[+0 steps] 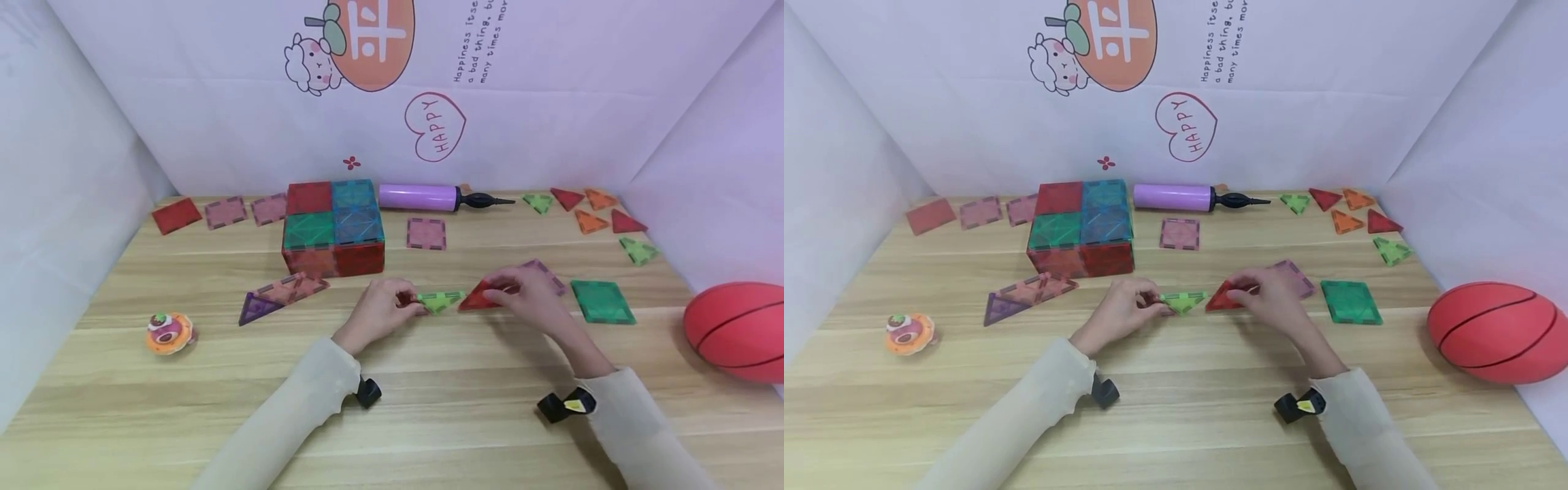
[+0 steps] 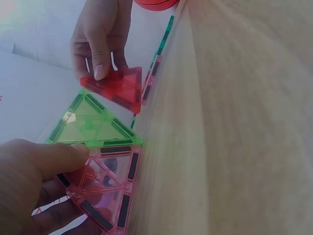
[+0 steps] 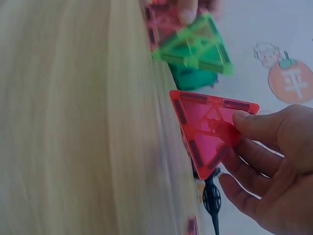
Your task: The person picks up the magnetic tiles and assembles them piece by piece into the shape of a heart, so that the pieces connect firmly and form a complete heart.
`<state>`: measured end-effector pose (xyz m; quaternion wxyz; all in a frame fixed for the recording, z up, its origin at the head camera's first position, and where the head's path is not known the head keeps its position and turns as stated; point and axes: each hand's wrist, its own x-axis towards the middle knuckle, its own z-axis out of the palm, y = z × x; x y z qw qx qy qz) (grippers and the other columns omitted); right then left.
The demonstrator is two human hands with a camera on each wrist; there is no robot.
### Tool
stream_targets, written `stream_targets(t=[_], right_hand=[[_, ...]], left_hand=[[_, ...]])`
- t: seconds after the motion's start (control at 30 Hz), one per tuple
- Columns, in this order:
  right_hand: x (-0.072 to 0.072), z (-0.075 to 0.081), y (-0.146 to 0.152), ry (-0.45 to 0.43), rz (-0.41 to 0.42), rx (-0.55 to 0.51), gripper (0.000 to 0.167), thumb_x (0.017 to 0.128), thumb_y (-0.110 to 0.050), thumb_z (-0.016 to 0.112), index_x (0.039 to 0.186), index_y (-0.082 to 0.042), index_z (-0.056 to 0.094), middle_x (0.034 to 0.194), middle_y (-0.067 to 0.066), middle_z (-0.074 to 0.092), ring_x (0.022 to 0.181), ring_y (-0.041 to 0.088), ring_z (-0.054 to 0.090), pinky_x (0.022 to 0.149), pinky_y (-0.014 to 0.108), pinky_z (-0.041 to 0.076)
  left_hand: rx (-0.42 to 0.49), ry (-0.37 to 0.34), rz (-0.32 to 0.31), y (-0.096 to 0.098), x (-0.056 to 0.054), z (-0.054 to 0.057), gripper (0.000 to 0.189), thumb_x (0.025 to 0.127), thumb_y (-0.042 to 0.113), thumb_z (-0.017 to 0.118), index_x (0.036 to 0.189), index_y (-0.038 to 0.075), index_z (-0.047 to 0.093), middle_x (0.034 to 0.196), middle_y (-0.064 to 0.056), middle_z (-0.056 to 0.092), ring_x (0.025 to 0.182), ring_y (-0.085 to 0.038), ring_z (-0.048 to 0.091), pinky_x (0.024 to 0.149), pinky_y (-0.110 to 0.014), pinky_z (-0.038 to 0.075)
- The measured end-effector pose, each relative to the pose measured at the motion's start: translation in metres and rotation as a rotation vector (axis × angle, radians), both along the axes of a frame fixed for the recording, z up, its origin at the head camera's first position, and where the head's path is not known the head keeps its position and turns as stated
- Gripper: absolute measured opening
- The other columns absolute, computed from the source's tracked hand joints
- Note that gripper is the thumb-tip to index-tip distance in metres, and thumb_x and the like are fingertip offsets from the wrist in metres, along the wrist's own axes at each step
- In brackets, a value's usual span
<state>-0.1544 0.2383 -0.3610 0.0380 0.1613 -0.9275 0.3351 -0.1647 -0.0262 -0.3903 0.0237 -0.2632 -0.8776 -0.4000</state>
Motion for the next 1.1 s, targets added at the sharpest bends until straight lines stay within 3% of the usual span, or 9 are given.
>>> stream_targets(t=[0.13, 0.33, 0.6, 0.83, 0.93, 1.1], right_hand=[[0.0, -0.005, -0.017, -0.02, 0.077, -0.024, 0.013, 0.083, -0.001, 0.07, 0.096, 0.0, 0.07, 0.09, 0.013, 0.072, 0.083, 0.02, 0.065, 0.068, 0.023, 0.051], [-0.001, -0.009, -0.028, -0.054, 0.076, -0.027, 0.015, 0.083, 0.0, 0.069, 0.098, 0.001, 0.069, 0.093, 0.015, 0.071, 0.086, 0.025, 0.066, 0.069, 0.026, 0.051], [-0.005, -0.011, -0.031, -0.058, 0.098, -0.024, 0.016, 0.083, 0.001, 0.069, 0.099, 0.001, 0.069, 0.092, 0.016, 0.071, 0.086, 0.026, 0.066, 0.072, 0.032, 0.054], [-0.016, -0.003, -0.016, -0.117, 0.165, 0.0, 0.023, 0.086, -0.001, 0.065, 0.109, 0.003, 0.066, 0.103, 0.018, 0.069, 0.094, 0.03, 0.065, 0.08, 0.04, 0.054], [-0.029, 0.004, 0.007, -0.104, 0.106, 0.033, 0.025, 0.091, -0.004, 0.06, 0.114, 0.006, 0.063, 0.106, 0.023, 0.067, 0.096, 0.034, 0.063, 0.081, 0.045, 0.053], [-0.057, 0.005, 0.072, -0.088, -0.103, 0.107, 0.033, 0.095, -0.009, 0.051, 0.121, 0.011, 0.055, 0.114, 0.033, 0.059, 0.102, 0.045, 0.058, 0.082, 0.05, 0.048]], left_hand=[[-0.001, 0.004, 0.0, 0.0, 0.0, 0.001, 0.009, 0.081, 0.019, 0.076, 0.08, 0.011, 0.072, 0.076, 0.001, 0.066, 0.069, -0.008, 0.054, 0.061, -0.017, 0.045], [-0.017, 0.016, 0.006, -0.002, -0.001, 0.002, 0.011, 0.081, 0.019, 0.076, 0.077, 0.011, 0.069, 0.075, 0.001, 0.065, 0.069, -0.009, 0.053, 0.061, -0.018, 0.044], [-0.031, 0.037, 0.017, -0.005, -0.002, 0.002, 0.016, 0.08, 0.02, 0.077, 0.073, 0.012, 0.066, 0.071, 0.002, 0.063, 0.067, -0.008, 0.051, 0.061, -0.019, 0.043], [-0.085, 0.013, 0.058, -0.019, 0.002, 0.004, 0.014, 0.083, 0.02, 0.074, 0.075, 0.014, 0.065, 0.072, 0.004, 0.061, 0.065, -0.008, 0.049, 0.06, -0.021, 0.042], [-0.097, 0.007, 0.084, -0.03, 0.007, 0.006, 0.015, 0.084, 0.019, 0.074, 0.075, 0.014, 0.064, 0.071, 0.004, 0.059, 0.065, -0.009, 0.048, 0.061, -0.023, 0.042], [-0.123, 0.019, 0.114, -0.051, 0.017, 0.009, 0.021, 0.083, 0.023, 0.074, 0.071, 0.014, 0.059, 0.07, 0.004, 0.056, 0.062, -0.01, 0.044, 0.059, -0.024, 0.039]])
